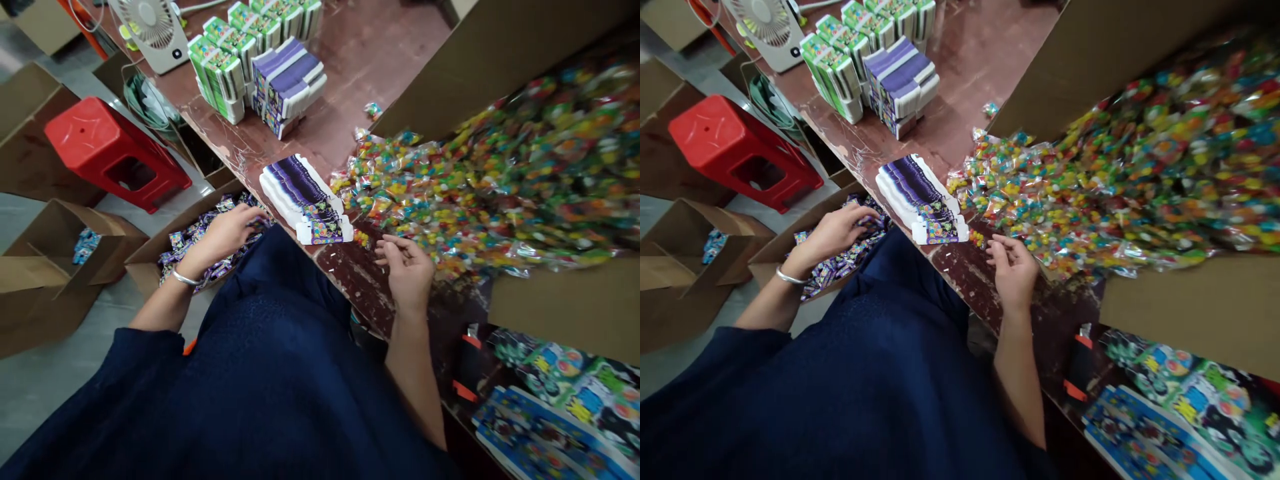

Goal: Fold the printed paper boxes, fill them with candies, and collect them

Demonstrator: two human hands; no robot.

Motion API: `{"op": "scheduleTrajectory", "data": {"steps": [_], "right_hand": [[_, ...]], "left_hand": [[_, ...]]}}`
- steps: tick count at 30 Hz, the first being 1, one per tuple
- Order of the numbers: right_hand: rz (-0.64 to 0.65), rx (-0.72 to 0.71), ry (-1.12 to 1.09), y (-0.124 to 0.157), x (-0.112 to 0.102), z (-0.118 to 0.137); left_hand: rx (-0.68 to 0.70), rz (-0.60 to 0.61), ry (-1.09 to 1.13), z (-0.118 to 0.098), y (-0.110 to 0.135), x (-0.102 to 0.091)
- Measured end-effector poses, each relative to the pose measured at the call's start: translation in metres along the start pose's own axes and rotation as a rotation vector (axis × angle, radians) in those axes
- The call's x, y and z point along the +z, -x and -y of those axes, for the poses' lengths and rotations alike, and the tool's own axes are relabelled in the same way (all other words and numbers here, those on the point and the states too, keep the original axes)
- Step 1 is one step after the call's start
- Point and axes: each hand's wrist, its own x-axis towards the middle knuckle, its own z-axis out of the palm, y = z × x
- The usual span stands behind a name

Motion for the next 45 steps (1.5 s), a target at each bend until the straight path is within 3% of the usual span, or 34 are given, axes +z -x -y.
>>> {"op": "scheduleTrajectory", "data": {"steps": [3,6,9,11,15,19,24,26,31,35,41,45], "right_hand": [[0.031,0.051,0.089,-0.010,0.004,-0.013],[0.116,0.061,0.211,-0.014,0.016,-0.020],[0.175,-0.017,0.336,-0.016,0.029,-0.019],[0.176,-0.090,0.437,-0.017,0.035,-0.016],[0.204,-0.147,0.581,-0.017,0.043,-0.015],[0.253,-0.093,0.603,-0.018,0.055,-0.018],[0.082,-0.109,0.466,-0.015,0.059,-0.012],[0.069,-0.119,0.411,-0.013,0.055,-0.008],[0.148,-0.098,0.432,-0.014,0.048,-0.005],[0.239,-0.064,0.425,-0.013,0.057,-0.007],[0.241,0.214,-0.020,-0.006,0.078,-0.010],[0.170,0.268,-0.196,-0.010,0.071,0.000]], "left_hand": [[0.002,-0.144,-0.126,0.011,-0.006,0.003],[0.167,-0.255,-0.082,-0.011,-0.026,0.038],[0.296,-0.147,-0.142,-0.043,-0.051,0.080],[0.304,-0.090,-0.235,-0.058,-0.065,0.101],[0.264,-0.070,-0.326,-0.062,-0.076,0.122],[0.238,-0.122,-0.320,-0.055,-0.073,0.127],[0.186,-0.153,-0.300,-0.056,-0.069,0.128],[0.185,-0.147,-0.304,-0.058,-0.068,0.128],[0.203,-0.110,-0.327,-0.061,-0.067,0.130],[0.146,-0.138,-0.315,-0.061,-0.070,0.130],[0.132,-0.146,-0.296,-0.060,-0.072,0.130],[0.153,-0.131,-0.276,-0.070,-0.066,0.118]]}}
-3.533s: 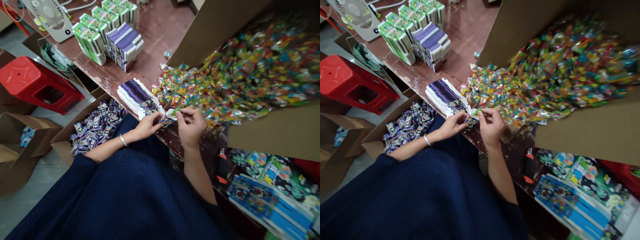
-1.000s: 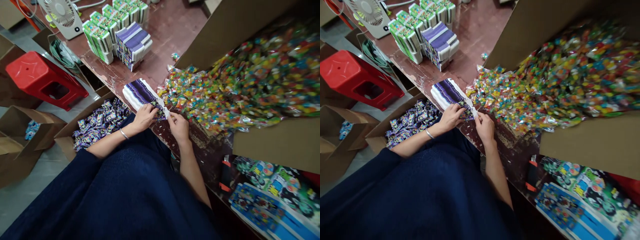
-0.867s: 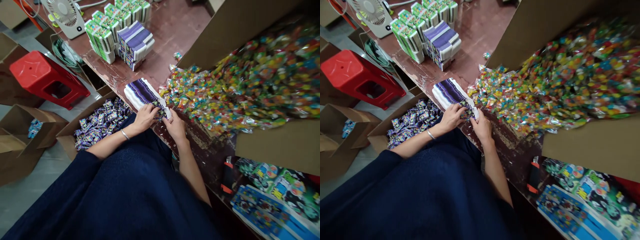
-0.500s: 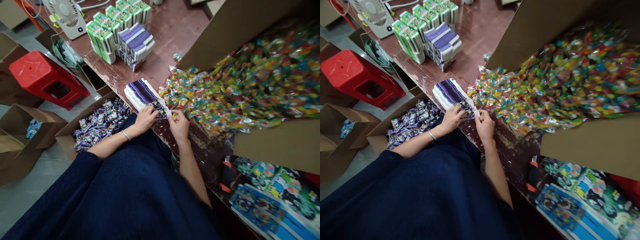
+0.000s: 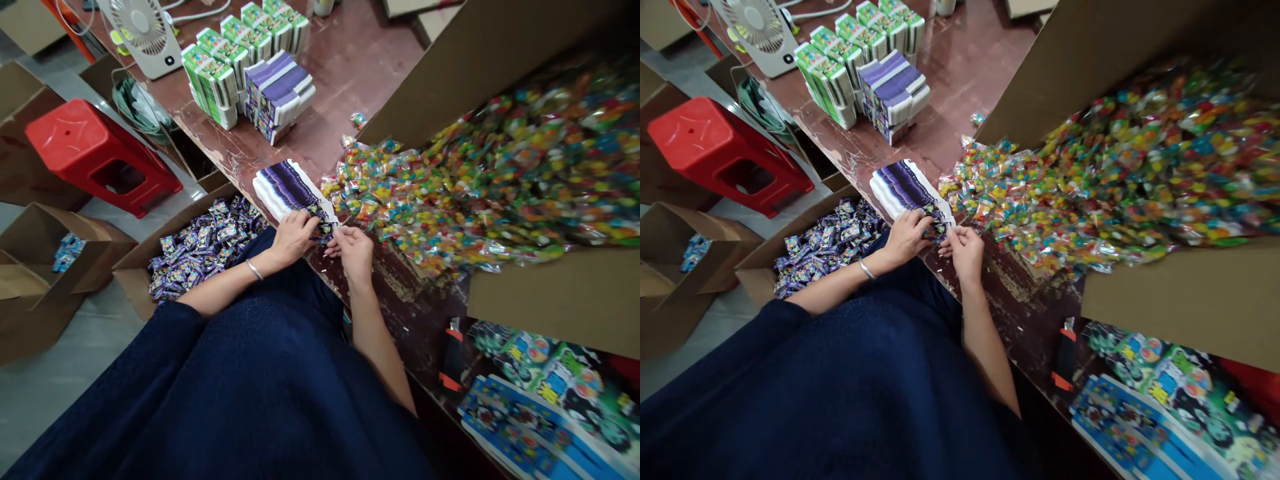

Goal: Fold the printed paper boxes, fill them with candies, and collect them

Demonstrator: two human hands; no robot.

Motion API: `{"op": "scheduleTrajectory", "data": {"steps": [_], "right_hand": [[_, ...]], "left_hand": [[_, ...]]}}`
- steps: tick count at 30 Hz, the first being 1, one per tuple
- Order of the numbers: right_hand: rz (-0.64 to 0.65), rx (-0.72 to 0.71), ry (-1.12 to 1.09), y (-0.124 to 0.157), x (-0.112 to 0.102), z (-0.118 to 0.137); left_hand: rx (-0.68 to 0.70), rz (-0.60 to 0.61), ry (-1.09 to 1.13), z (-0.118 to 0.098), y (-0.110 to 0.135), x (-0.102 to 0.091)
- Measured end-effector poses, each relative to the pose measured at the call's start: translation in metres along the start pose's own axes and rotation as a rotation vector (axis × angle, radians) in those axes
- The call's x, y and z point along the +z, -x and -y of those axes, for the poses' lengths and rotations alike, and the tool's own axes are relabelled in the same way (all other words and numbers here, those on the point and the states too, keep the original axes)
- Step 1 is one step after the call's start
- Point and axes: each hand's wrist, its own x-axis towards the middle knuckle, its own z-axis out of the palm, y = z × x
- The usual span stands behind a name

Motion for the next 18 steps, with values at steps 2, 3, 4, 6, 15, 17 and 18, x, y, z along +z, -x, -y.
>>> {"op": "scheduleTrajectory", "data": {"steps": [2,3,4,6,15,17,18], "right_hand": [[0.004,-0.044,0.028,0.007,-0.008,0.011],[0.005,-0.079,0.057,0.012,-0.013,0.016],[0.005,-0.125,0.086,0.018,-0.018,0.021],[-0.012,-0.239,0.146,0.031,-0.027,0.028],[-0.029,-0.304,0.329,0.071,-0.048,0.044],[0.069,-0.254,0.391,0.075,-0.057,0.053],[0.115,-0.234,0.429,0.076,-0.063,0.056]], "left_hand": [[0.037,0.001,0.074,-0.006,0.002,-0.015],[0.058,0.007,0.144,-0.009,0.002,-0.023],[0.075,0.023,0.242,-0.012,0.002,-0.030],[0.089,0.114,0.528,-0.016,0.000,-0.041],[0.077,0.711,1.593,-0.010,-0.007,-0.035],[0.133,0.786,1.625,-0.010,-0.007,-0.032],[0.167,0.811,1.629,-0.010,-0.007,-0.030]]}}
